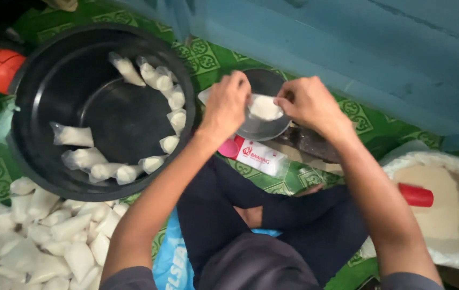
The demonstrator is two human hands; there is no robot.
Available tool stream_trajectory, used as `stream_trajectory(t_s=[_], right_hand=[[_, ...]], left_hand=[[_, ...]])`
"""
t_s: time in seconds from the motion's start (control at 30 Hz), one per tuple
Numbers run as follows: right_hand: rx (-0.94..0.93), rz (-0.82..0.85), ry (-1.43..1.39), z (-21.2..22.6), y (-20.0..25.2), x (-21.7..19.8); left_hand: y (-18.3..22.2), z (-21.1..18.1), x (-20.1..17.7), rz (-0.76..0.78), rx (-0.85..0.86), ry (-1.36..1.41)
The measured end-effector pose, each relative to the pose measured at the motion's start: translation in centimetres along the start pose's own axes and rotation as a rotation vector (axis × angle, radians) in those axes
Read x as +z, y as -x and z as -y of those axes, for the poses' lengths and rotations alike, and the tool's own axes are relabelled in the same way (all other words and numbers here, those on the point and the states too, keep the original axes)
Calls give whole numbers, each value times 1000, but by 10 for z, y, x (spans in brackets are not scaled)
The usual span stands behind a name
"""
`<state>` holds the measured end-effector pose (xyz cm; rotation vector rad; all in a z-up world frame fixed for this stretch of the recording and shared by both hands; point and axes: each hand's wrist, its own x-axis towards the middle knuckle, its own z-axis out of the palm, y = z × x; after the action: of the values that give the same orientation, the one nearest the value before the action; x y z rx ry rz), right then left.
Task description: The person scoops white powder from a large bag into small plastic pouches using a red cup, then uses a sealing machine to close the pouches before placing them in a black basin.
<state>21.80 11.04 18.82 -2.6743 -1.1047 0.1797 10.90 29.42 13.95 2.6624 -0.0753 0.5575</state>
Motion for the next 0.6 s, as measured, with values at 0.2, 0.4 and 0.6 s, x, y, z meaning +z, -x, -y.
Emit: stream_trajectory(t_s=[0.2, 0.4, 0.6], right_hand=[[-50, -80, -145, 69, -5, -62], [-61, 91, -412, 142, -17, -91], [-137, 185, -426, 190, -22, -61]], left_hand=[[2, 8, -84, -78, 23, 8], [34, 15, -152, -129, 14, 209], [78, 25, -166, -147, -108, 249]])
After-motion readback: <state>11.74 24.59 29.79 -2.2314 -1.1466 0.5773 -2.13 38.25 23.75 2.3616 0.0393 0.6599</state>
